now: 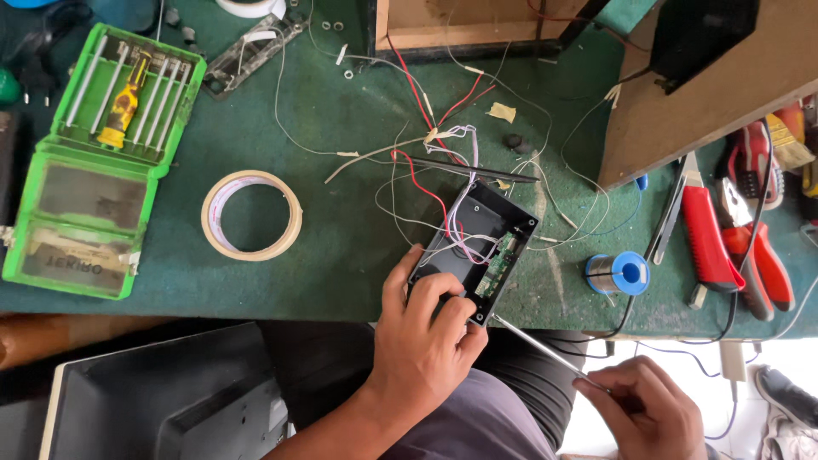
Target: The person works on a small electronic device, using a screwdriver to tighten screws on the casing. They also handle and organize several wires connected to the device's circuit board.
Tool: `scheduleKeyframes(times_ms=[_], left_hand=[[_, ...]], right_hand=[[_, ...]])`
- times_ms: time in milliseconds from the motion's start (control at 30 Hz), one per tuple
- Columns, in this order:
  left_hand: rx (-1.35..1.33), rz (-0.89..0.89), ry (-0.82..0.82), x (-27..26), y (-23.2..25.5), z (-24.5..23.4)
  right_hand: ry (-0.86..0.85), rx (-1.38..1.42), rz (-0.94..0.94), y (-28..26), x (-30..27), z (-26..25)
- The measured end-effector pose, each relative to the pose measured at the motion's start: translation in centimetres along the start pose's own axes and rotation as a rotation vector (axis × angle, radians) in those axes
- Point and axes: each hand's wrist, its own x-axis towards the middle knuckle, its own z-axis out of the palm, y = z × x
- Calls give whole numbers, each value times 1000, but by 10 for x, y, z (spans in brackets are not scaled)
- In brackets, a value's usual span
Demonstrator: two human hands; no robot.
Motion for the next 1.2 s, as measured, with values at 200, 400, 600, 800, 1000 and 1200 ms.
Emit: scheduleKeyframes(times_ms=[200,400,600,800,1000,1200], left_hand=[[4,15,-9,0,0,1],[-6,5,-32,-3,1,3],[18,26,-56,-3,1,2],[59,16,-68,-7,1,3],[59,4,-62,-8,1,5],[67,-22,-69,-13,0,6]], right_hand=[[-105,-121,49,29,1,-3],[-52,8,-211,5,6,-8],[-66,12,-220,11,5,-5],[-143,12,-192,15,4,-2],[-61,30,-313,12,6,-3],[-60,40,-254,14,3,-2]])
